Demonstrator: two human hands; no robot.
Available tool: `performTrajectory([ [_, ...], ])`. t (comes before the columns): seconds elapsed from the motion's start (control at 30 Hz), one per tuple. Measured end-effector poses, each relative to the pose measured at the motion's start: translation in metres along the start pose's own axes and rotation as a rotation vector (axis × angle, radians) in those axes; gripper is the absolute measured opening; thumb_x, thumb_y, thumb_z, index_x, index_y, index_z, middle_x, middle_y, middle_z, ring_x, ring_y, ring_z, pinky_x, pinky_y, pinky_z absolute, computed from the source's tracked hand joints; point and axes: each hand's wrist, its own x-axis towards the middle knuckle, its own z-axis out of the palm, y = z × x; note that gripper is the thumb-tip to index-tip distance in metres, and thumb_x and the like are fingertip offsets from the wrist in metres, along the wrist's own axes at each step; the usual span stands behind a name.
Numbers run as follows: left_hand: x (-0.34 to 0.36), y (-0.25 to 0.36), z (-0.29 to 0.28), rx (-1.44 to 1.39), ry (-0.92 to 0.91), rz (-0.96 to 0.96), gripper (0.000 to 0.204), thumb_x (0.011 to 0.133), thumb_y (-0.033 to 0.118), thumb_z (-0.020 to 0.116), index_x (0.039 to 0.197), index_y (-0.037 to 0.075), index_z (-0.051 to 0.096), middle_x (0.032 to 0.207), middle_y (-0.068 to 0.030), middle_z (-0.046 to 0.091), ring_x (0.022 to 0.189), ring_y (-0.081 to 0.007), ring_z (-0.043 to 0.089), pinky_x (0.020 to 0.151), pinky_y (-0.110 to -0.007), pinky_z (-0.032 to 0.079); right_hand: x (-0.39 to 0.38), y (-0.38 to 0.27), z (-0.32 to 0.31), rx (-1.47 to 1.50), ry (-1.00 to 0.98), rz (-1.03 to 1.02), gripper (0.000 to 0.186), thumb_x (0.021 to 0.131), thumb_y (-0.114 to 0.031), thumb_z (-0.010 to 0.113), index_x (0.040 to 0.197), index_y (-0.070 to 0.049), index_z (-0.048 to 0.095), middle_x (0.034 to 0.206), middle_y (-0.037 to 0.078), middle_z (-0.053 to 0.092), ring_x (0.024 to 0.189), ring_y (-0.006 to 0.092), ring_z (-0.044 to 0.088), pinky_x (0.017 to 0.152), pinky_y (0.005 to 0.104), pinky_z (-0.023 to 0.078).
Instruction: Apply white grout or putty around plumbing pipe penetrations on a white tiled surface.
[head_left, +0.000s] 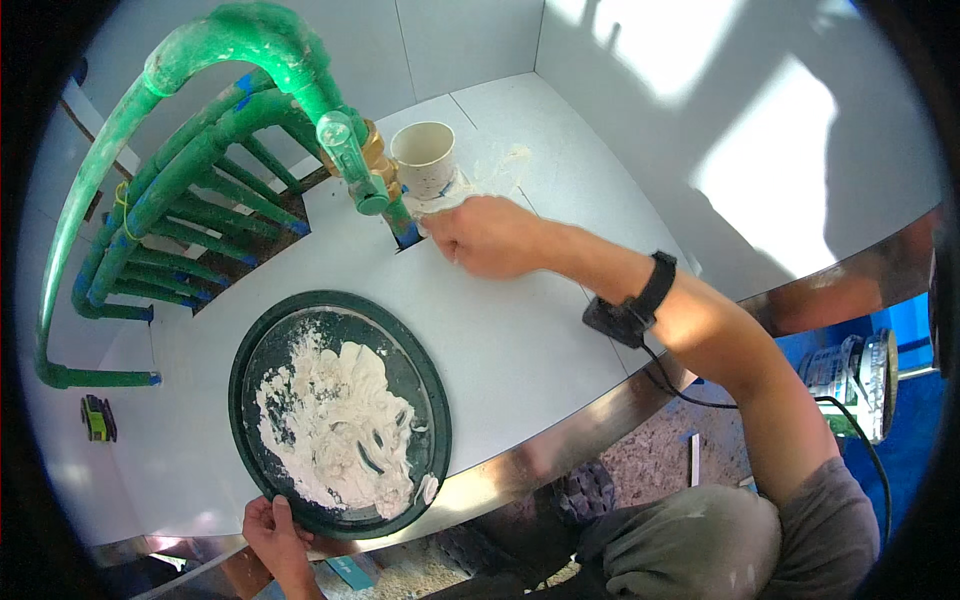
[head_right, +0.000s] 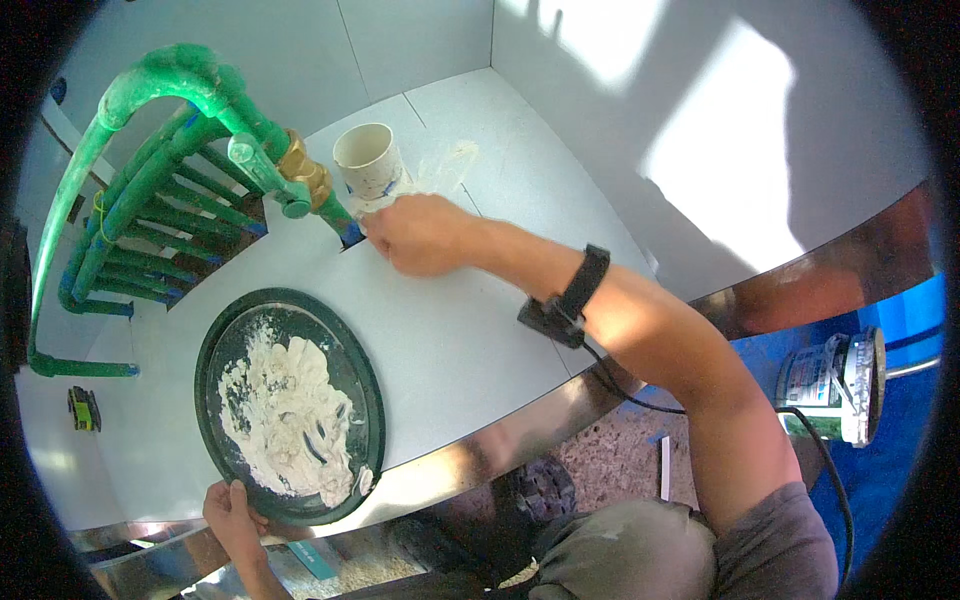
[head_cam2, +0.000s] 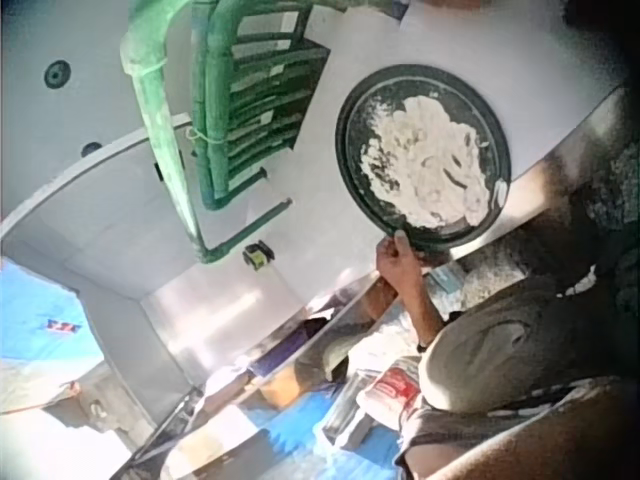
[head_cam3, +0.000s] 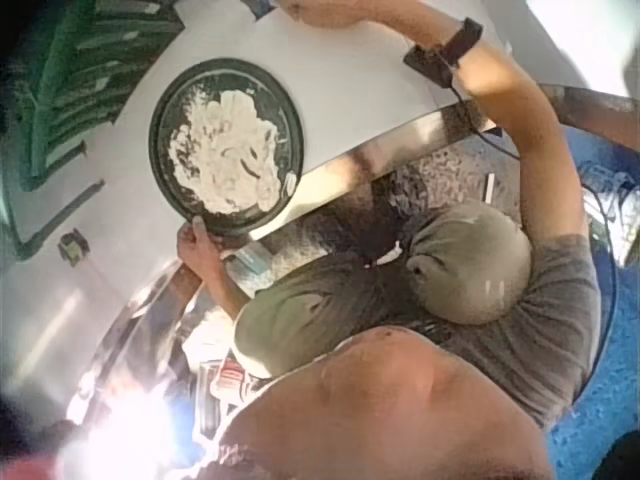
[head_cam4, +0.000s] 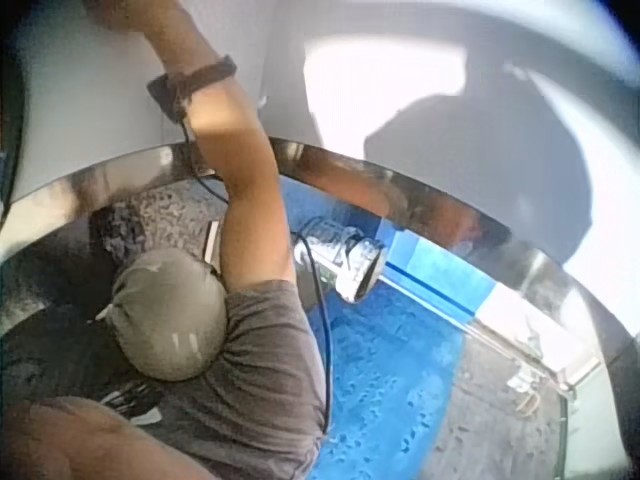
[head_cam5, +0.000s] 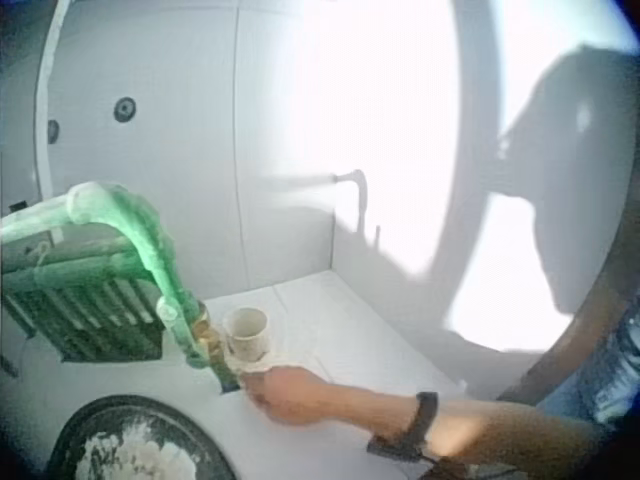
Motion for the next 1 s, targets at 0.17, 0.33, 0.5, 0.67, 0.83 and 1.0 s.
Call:
performTrajectory([
  [0.17,-0.002,0.001,-0.004,-0.001,-0.003,-0.030,0.017,0.098,0.013,0.064,0.102,-0.001,0.055,0.070,-0.0035,0.056,0.042,-0.0079,0.045,0.035,-0.023,0.038,-0.021,-0.031,0.011,0.030,-0.061,-0.015,0.007,0.080,0.000,0.056,0.082,-0.001,0.063,0.082,0.015,0.067,0.080,0.0341,0.066,0.072,0.0435,0.052],
  [0.33,-0.001,0.000,-0.003,-0.034,-0.032,0.005,0.018,0.098,0.013,0.064,0.101,-0.002,0.055,0.068,-0.0031,0.055,0.042,-0.0081,0.046,0.035,-0.024,0.038,-0.020,-0.014,-0.010,0.371,0.109,0.029,0.018,0.081,0.003,0.054,0.094,0.004,0.067,0.085,0.012,0.068,0.073,0.0214,0.062,0.071,0.0361,0.050],
  [0.5,-0.001,-0.004,-0.002,-0.057,-0.042,0.036,0.017,0.098,0.012,0.064,0.099,-0.002,0.055,0.067,-0.0032,0.054,0.042,-0.0082,0.046,0.035,-0.024,0.038,-0.005,0.005,-0.009,0.297,0.066,0.135,0.021,0.081,0.002,0.053,0.094,0.007,0.068,0.092,0.013,0.072,0.080,0.0264,0.066,0.076,0.0375,0.052],
  [0.67,-0.001,0.000,-0.001,-0.089,-0.044,0.070,0.017,0.098,0.011,0.064,0.097,-0.003,0.055,0.066,-0.0039,0.054,0.041,-0.0085,0.046,0.035,-0.025,0.039,-0.013,0.001,0.000,0.107,-0.026,0.039,0.026,0.079,0.002,0.054,0.101,0.004,0.068,0.089,0.019,0.071,0.086,0.0318,0.068,0.078,0.0413,0.052],
  [0.83,0.000,-0.003,-0.006,-0.077,-0.056,0.036,0.018,0.098,0.012,0.064,0.099,-0.004,0.056,0.070,-0.0049,0.058,0.043,-0.0086,0.049,0.038,-0.024,0.041,-0.023,-0.035,0.009,0.250,-0.048,0.016,0.042,0.079,0.004,0.052,0.119,0.005,0.064,0.086,0.014,0.069,0.075,0.0289,0.064,0.070,0.0389,0.051],
  [1.0,-0.003,0.003,-0.005,-0.065,-0.060,0.011,0.017,0.099,0.012,0.064,0.099,-0.003,0.057,0.071,-0.0039,0.058,0.045,-0.0073,0.049,0.039,-0.024,0.042,-0.018,-0.040,0.006,0.046,0.032,-0.081,0.033,0.078,0.002,0.053,0.108,0.004,0.067,0.105,0.016,0.073,0.076,0.0314,0.068,0.069,0.0405,0.053],
])
